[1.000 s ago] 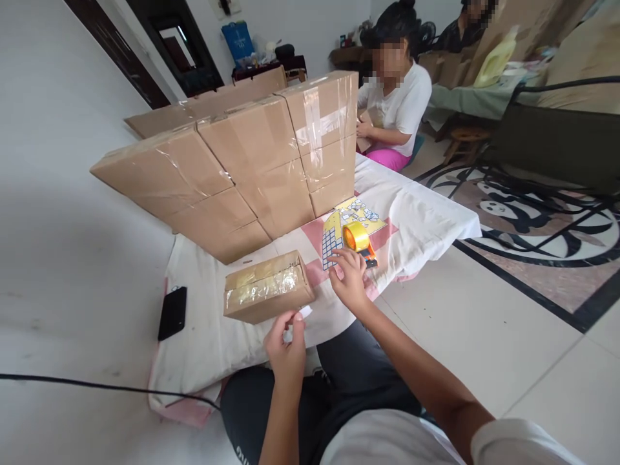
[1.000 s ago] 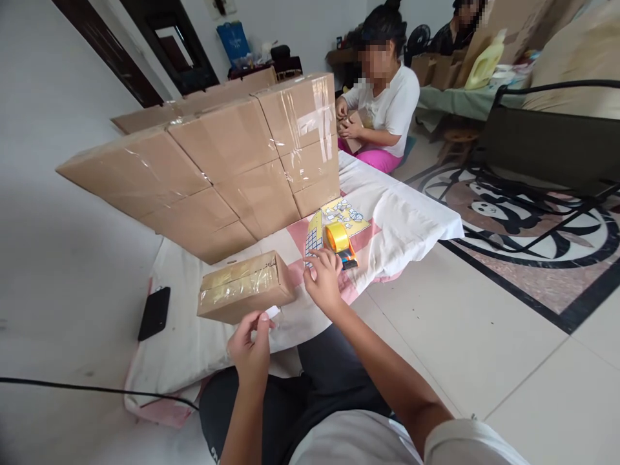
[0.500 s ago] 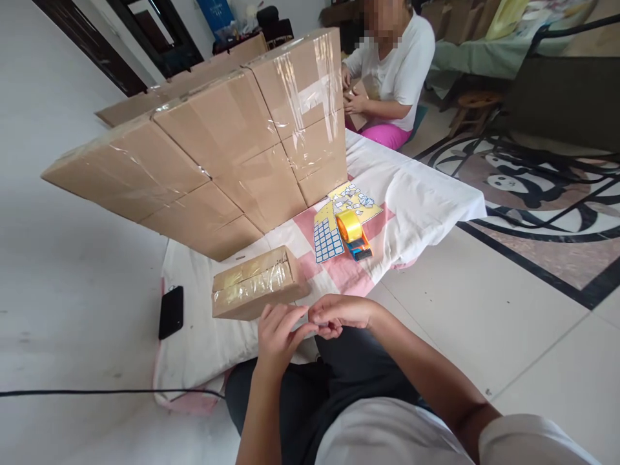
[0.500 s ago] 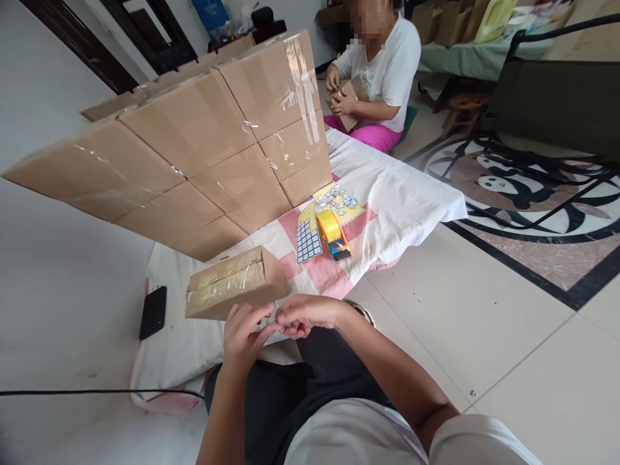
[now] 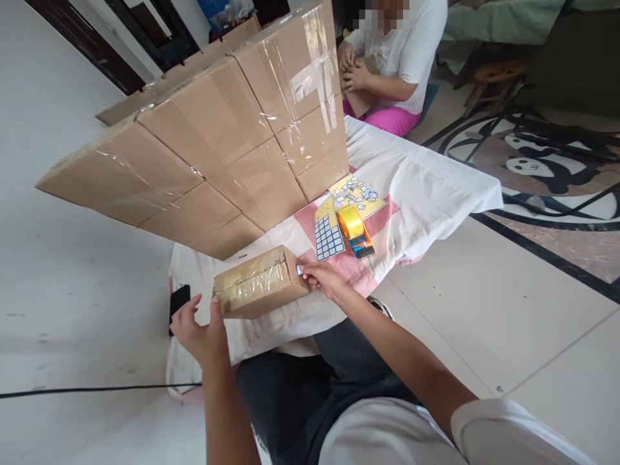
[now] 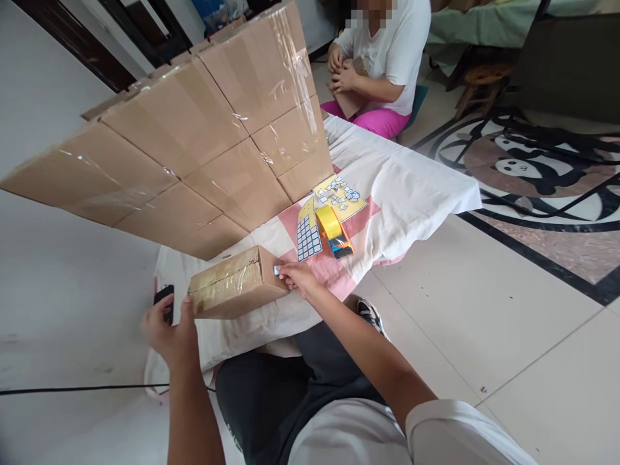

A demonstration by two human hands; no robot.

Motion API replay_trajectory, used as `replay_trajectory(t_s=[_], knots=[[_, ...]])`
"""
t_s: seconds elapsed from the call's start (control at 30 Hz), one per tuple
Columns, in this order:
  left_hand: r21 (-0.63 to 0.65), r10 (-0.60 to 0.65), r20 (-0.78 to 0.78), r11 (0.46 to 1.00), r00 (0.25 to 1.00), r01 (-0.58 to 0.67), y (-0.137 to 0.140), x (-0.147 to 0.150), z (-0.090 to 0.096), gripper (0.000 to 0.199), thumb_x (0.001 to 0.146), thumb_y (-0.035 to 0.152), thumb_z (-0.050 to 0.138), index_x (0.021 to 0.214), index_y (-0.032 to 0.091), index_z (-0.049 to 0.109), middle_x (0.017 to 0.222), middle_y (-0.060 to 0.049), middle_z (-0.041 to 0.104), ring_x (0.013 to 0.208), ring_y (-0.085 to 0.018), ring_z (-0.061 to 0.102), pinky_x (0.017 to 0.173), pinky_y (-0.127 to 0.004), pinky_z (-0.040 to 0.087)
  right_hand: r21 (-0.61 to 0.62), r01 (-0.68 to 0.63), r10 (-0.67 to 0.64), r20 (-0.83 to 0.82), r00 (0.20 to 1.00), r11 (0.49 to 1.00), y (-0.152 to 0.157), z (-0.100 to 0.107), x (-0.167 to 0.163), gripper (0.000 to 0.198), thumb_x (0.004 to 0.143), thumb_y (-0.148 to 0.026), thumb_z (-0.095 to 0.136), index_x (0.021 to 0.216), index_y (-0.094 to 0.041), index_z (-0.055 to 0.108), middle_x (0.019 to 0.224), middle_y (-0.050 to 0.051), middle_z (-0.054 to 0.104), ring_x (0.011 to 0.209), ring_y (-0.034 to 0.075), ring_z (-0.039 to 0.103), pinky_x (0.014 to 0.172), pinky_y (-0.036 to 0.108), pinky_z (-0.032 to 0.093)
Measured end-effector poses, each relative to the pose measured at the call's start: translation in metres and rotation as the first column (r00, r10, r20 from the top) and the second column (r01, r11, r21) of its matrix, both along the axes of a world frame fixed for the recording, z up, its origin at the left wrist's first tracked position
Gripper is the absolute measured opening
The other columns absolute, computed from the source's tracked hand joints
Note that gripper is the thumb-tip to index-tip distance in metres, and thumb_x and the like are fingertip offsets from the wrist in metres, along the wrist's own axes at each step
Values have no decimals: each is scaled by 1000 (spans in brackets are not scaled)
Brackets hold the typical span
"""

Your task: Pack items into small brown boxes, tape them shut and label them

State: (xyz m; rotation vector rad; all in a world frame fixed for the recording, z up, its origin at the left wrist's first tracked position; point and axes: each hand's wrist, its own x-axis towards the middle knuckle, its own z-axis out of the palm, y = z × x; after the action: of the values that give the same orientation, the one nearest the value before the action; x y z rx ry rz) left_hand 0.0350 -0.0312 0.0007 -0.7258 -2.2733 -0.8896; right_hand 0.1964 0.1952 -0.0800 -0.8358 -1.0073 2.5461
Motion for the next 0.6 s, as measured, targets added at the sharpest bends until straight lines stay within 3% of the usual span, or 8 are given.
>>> replay_trajectory(t_s=[0.1,0.23,0.4,0.6], knots=[[58,15,172,998,985,-26,-3,0,-5,44,81,47,69,114,18,68,109,-9,65,94,-22,58,78,-35,44,-9,-42,42,-51,998,999,4,2,-1,21,63,-23,75,68,-16,55,50,-8,47,41,3,27,41,19,12],[97,-24,257,995,966,-1,1,3,-16,41,83,47,67,114,19,67,111,-7,64,93,-19,59,72,-30,41,-16,-132,129,-136,982,991,14,8,3,32,58,-17,74,86,-18,58,57,-8,55,42,3,28,42,18,13],[164,-40,347,986,937,-19,7,2,-26,43,87,51,61,117,20,66,114,-7,66,96,-19,60,75,-30,44,-13,-157,154,-104,983,988,20,7,2,31,68,-32,78,67,-18,50,46,-10,41,39,3,20,41,20,9],[202,-43,413,978,910,-45,9,2,-30,46,87,52,61,118,18,65,112,-7,67,99,-20,60,82,-32,46,-31,-124,123,-20,992,992,18,4,2,30,67,-35,81,68,-17,57,43,-12,35,38,3,18,40,21,8]])
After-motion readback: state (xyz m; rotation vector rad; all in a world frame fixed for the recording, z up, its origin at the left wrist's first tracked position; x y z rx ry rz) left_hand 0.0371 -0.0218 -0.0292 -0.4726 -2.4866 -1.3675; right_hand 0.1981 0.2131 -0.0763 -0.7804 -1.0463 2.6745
